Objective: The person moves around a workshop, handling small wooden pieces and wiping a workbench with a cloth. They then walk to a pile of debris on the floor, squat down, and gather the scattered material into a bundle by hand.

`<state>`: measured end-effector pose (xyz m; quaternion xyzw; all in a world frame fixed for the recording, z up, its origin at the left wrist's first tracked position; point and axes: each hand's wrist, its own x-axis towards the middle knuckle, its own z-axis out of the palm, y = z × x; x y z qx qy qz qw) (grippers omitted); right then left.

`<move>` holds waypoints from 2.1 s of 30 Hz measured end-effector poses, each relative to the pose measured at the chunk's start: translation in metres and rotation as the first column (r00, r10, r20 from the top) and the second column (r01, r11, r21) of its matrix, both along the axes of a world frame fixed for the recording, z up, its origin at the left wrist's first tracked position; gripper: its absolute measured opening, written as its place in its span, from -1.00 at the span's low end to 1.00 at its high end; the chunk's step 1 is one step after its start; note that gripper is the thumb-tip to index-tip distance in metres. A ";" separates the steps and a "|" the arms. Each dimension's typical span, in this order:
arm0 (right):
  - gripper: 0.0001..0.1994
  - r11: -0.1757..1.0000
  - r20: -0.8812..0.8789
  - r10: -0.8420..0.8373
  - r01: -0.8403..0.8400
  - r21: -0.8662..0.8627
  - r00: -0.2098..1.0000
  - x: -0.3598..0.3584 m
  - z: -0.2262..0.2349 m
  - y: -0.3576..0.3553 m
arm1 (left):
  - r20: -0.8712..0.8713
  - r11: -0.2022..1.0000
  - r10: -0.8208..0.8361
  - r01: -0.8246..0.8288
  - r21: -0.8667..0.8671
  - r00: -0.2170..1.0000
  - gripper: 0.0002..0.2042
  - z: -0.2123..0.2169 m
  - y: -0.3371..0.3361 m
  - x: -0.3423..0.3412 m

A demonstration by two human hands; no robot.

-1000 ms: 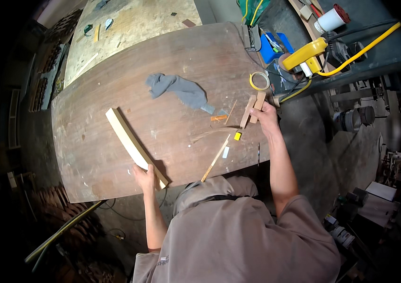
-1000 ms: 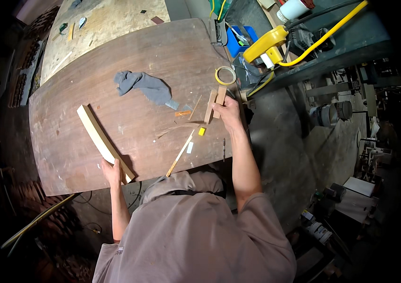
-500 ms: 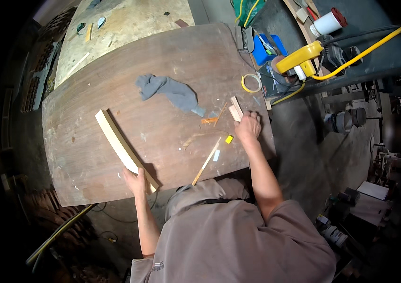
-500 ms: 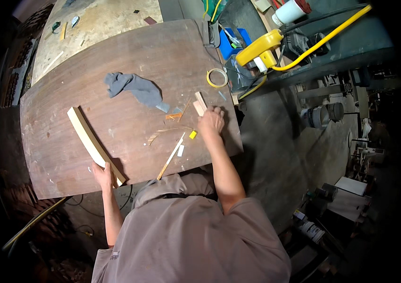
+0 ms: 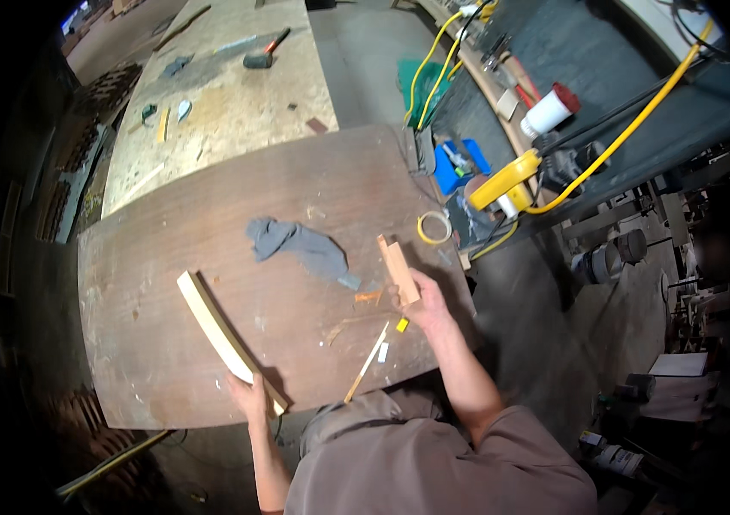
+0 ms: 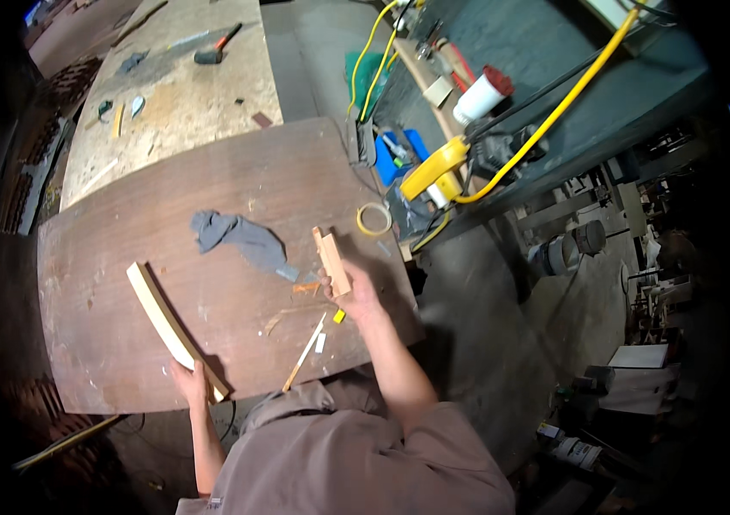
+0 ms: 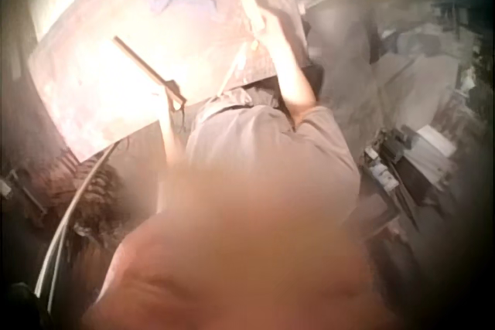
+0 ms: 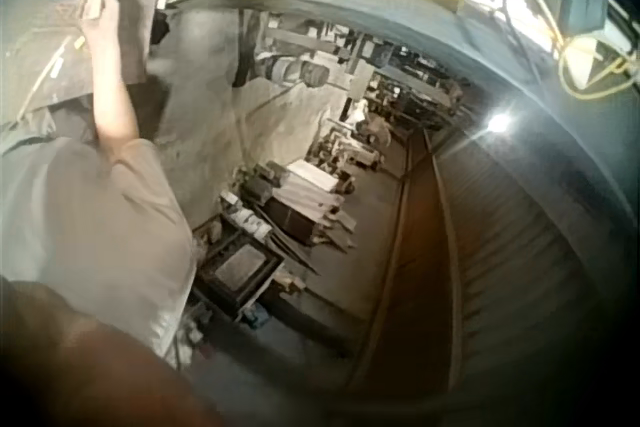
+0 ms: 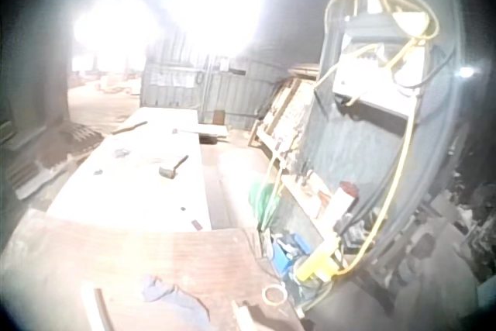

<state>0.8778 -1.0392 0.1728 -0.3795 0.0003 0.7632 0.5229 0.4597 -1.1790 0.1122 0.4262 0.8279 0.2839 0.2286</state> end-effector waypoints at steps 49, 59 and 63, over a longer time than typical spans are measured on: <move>-0.74 0.728 0.978 -0.207 -0.673 0.130 -0.035 -0.038 0.033 -0.046 | -0.094 0.985 -0.150 0.140 -0.103 0.984 -0.39 0.024 0.136 0.113; -0.62 0.817 0.923 -0.101 -0.560 -0.136 -0.370 0.014 0.021 -0.137 | 0.103 0.896 -0.420 0.430 -0.113 0.902 -0.30 0.047 0.239 0.330; -0.57 0.852 0.876 -0.145 -0.508 -0.127 -0.461 0.039 0.022 -0.145 | 0.088 0.846 -0.532 0.522 0.110 0.842 -0.30 0.039 0.246 0.355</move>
